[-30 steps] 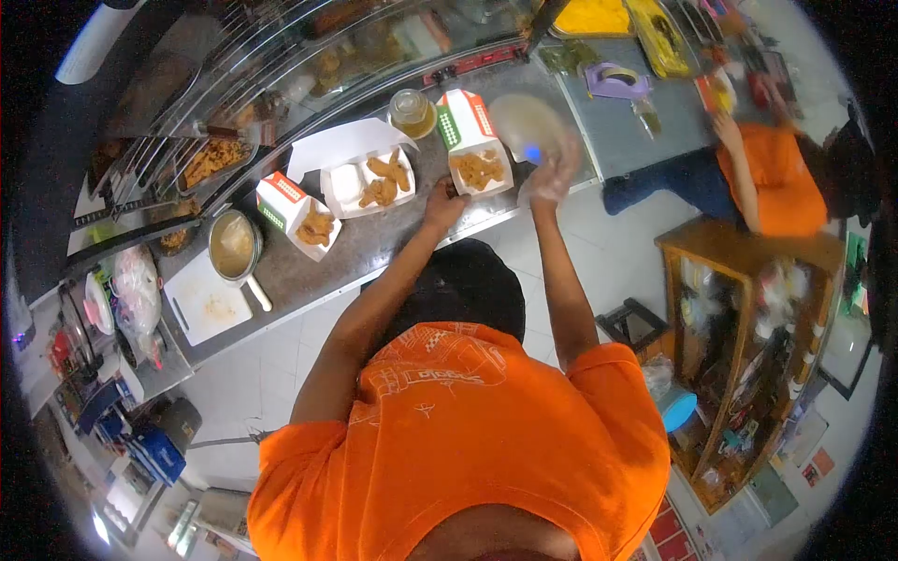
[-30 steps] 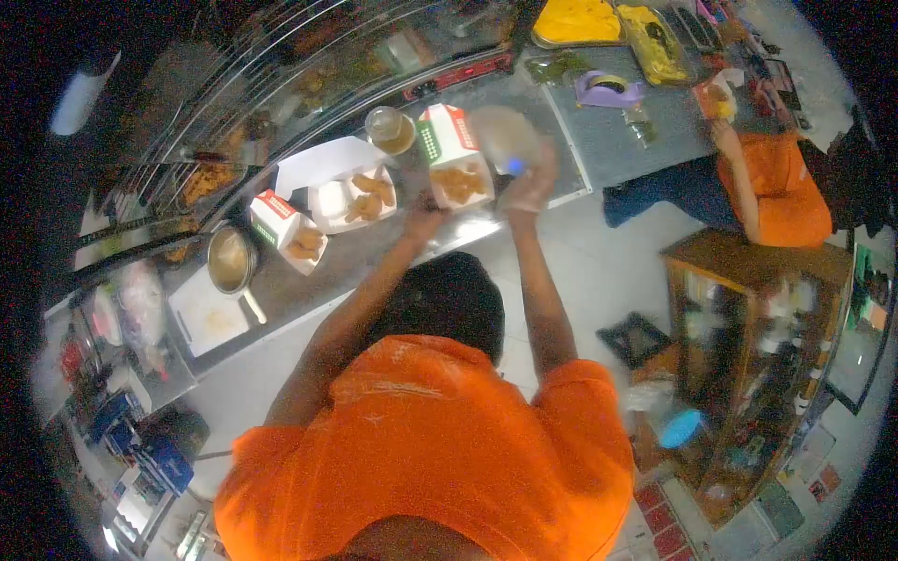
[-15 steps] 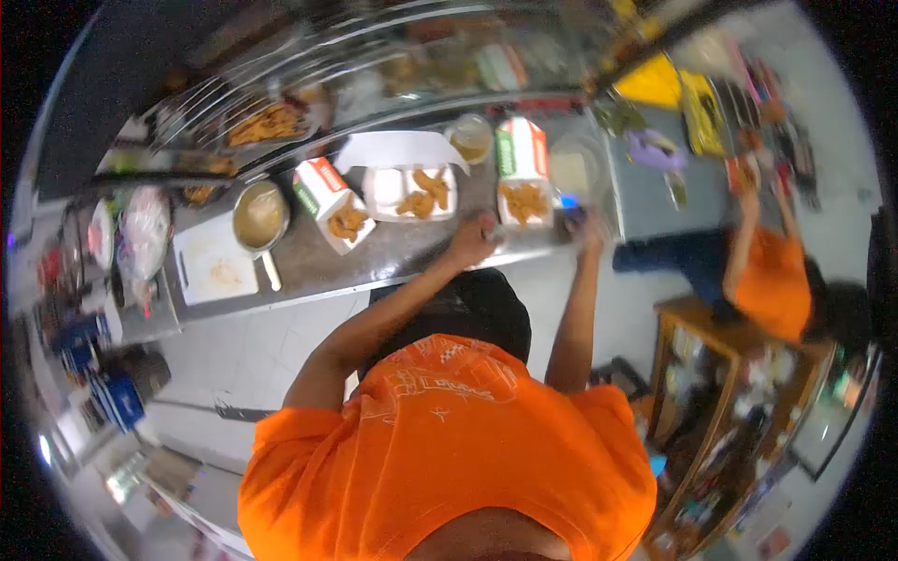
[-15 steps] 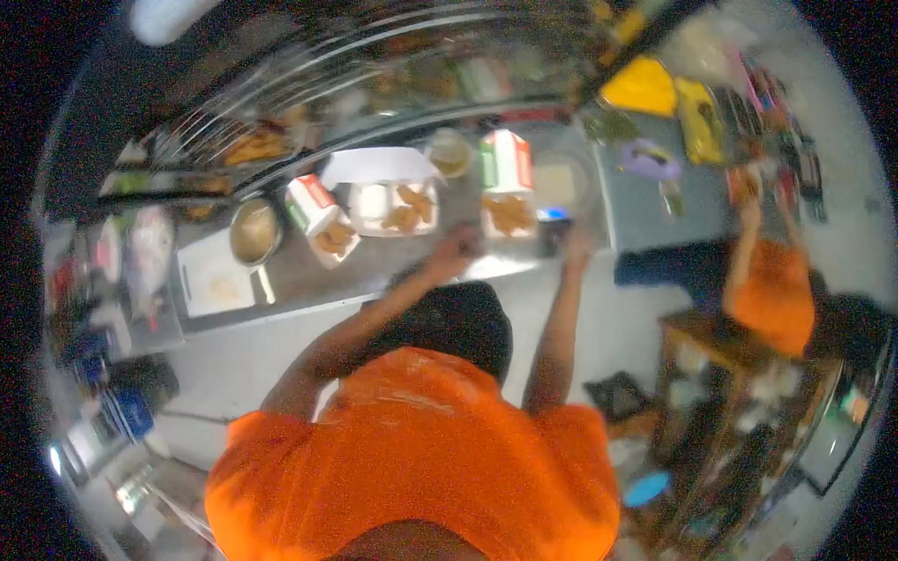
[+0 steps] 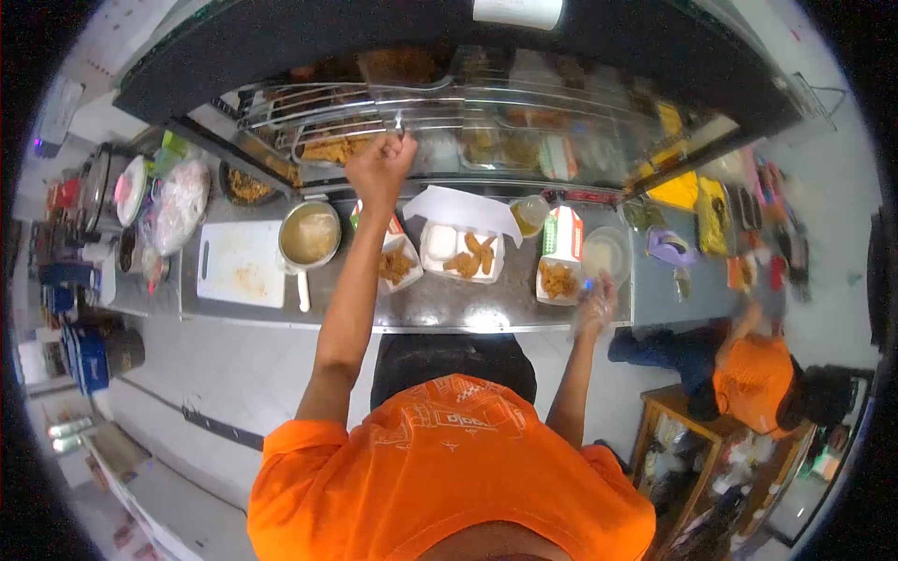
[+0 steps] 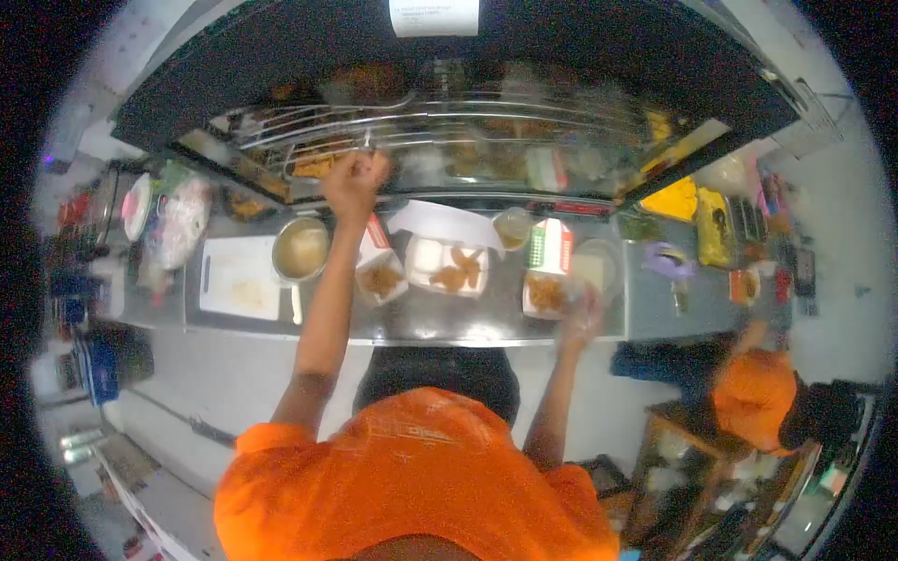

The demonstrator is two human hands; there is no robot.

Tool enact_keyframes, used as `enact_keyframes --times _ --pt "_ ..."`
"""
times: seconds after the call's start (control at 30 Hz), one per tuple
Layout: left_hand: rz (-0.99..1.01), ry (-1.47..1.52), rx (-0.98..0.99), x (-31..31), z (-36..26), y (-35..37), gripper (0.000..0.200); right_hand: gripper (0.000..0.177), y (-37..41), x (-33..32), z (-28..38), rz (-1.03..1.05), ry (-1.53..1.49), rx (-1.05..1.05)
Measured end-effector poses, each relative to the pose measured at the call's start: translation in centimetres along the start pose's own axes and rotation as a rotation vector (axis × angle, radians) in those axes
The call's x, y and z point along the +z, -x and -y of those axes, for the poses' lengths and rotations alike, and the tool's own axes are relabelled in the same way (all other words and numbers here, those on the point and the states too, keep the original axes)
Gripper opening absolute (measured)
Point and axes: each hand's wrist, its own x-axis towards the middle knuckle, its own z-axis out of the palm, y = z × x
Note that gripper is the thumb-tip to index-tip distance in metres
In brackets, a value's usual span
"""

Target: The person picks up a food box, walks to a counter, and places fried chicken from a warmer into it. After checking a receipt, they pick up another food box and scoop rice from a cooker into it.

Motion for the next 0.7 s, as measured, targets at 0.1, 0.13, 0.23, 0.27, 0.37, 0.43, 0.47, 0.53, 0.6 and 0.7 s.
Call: enact_keyframes --times 0.1,0.13,0.23,0.27,0.37,0.43,0.47,0.53,0.6,0.7 --pt "-0.038 -0.051 0.011 -2.4 0.4 -0.9 0.018 0.024 2.8 4.1 2.2 0.007 0.251 -0.175" --pt "-0.065 -0.037 0.025 -3.1 1.0 -1.3 0.018 0.025 4.0 5.6 3.4 0.014 0.167 -0.072" --pt "-0.114 -0.03 -0.052 -5.3 3.2 -2.6 0.019 0.026 6.4 5.5 0.2 0.016 0.176 -0.154" --pt "-0.117 -0.092 -0.038 -6.4 4.1 -2.7 0.019 0.026 7.3 4.9 -1.5 0.004 0.189 -0.156" --pt "-0.12 -0.119 -0.044 -8.8 5.3 -3.6 0.019 0.025 9.9 3.2 -5.0 0.029 0.261 -0.093" --pt "-0.146 -0.129 -0.026 -9.6 5.9 -4.9 0.019 0.024 12.1 3.9 -5.6 -0.011 0.274 -0.095" --pt "-0.144 -0.128 -0.028 -10.2 6.5 -5.1 0.019 0.022 12.8 4.3 -5.9 -0.03 0.295 -0.099" --pt "-0.157 0.002 -0.094 -11.7 7.9 -5.9 0.018 0.022 13.8 5.4 -6.1 -0.026 0.281 -0.102" --pt "-0.176 -0.109 -0.082 -13.2 8.8 -6.4 0.018 0.022 14.2 6.2 -6.2 -0.022 0.266 -0.106" --pt "-0.257 -0.144 -0.013 -14.9 10.5 -7.3 0.021 0.023 14.1 7.0 -6.0 -0.019 0.321 -0.213"
